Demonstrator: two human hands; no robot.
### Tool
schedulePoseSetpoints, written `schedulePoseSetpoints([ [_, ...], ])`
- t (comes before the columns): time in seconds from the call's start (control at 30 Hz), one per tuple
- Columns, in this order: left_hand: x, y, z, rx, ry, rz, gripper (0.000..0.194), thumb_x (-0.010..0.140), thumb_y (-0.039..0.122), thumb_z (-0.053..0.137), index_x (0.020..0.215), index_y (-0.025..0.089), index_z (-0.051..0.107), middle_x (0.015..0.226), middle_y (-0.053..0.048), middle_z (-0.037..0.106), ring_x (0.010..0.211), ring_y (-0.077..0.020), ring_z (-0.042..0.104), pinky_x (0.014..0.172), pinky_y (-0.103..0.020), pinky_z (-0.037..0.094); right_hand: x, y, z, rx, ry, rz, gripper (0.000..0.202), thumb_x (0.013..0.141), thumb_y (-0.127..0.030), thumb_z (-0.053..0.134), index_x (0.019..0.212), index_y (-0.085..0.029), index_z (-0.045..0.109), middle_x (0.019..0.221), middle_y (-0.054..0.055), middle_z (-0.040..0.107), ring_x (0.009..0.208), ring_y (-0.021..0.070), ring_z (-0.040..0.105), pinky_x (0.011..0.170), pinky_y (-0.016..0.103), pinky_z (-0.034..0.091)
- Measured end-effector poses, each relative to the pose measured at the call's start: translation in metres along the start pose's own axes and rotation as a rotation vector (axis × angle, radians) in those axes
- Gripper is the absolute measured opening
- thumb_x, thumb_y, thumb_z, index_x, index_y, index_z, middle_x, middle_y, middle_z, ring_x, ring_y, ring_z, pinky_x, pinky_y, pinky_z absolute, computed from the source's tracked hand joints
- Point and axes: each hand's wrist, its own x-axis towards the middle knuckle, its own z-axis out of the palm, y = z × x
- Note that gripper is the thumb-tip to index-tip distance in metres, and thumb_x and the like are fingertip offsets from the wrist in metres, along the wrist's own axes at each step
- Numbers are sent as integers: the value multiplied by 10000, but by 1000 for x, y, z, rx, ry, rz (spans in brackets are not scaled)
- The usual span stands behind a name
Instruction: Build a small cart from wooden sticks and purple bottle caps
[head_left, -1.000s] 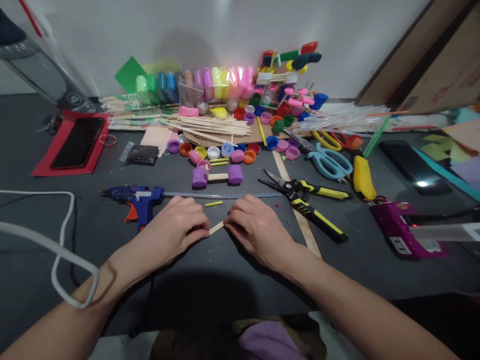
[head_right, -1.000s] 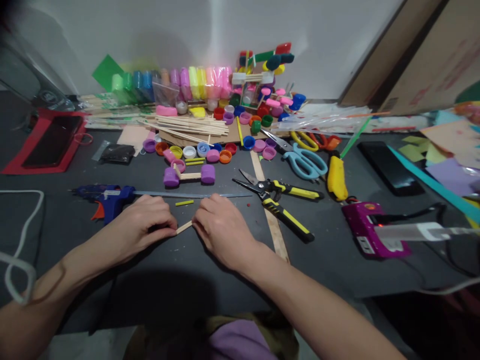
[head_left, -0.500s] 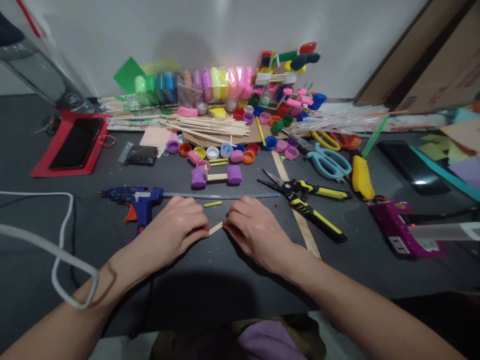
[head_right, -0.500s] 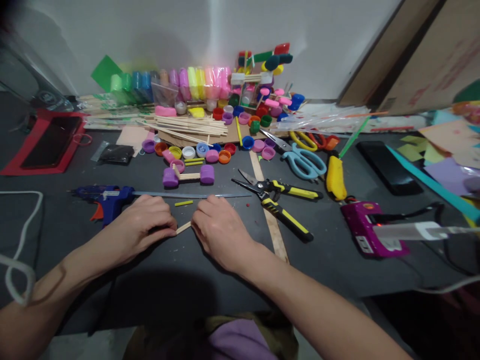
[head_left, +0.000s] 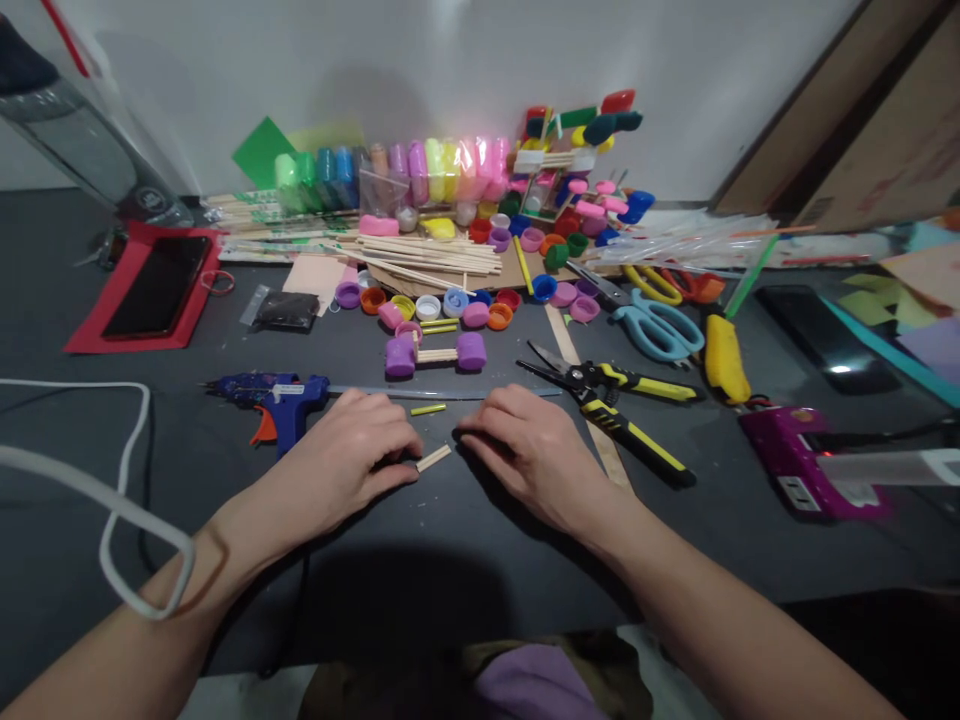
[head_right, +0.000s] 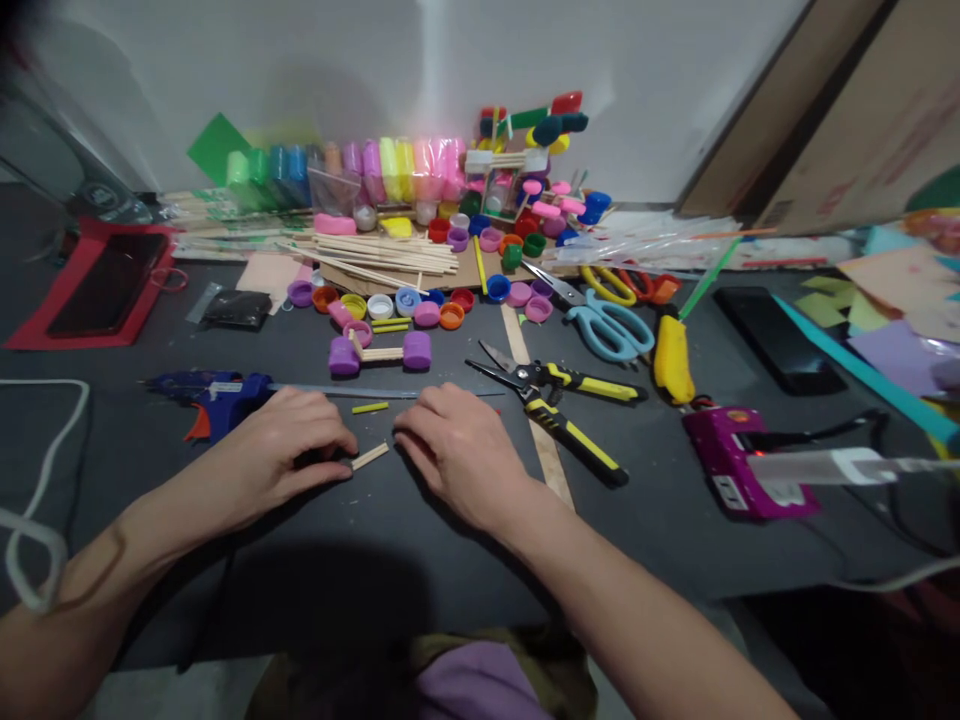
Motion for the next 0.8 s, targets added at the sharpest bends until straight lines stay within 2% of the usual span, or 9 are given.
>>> schedulePoseSetpoints([
  [0.07,0,-1,2,8,5,5,120,963,312,593,946,200,635,892,-7,651,899,-197,548,825,-367,331,2,-2,4,-4,-27,-67,184,987,-221,548,991,-149,718,854,82,643,800,204,513,701,323,405],
  [0.17,1,-2,6,13,13,12,128,976,302,568,930,198,627,884,-10,653,888,-195,549,820,-370,334,5,-4,10,-36,-46,-125,208,993,-228,539,930,-164,727,854,87,632,786,205,478,683,326,386],
  [0.4,6,1,7,80,180,-73,141,984,244,539,927,179,650,892,-43,671,865,-208,549,769,-368,345,8,-2,11,-150,-34,-95,284,1008,-198,482,825,-139,692,844,108,640,783,213,467,718,352,405],
  [0.53,5,3,7,47,215,-90,105,966,248,574,984,192,660,935,-46,695,904,-214,557,772,-369,364,7,0,11,-156,-16,-96,280,998,-185,488,799,-140,681,831,112,643,767,215,472,721,363,417],
  [0.63,5,9,8,-61,258,-116,99,943,263,610,998,204,667,943,-46,693,927,-220,574,798,-374,404,8,-3,6,10,40,-45,211,980,-188,535,831,-155,681,832,91,650,786,207,506,721,347,426],
  [0.8,2,27,8,-442,402,-239,91,900,265,660,967,217,698,877,-15,660,824,-162,615,750,-297,474,9,-16,-8,612,108,167,120,922,-161,623,817,-186,678,801,14,655,780,155,595,725,291,461],
])
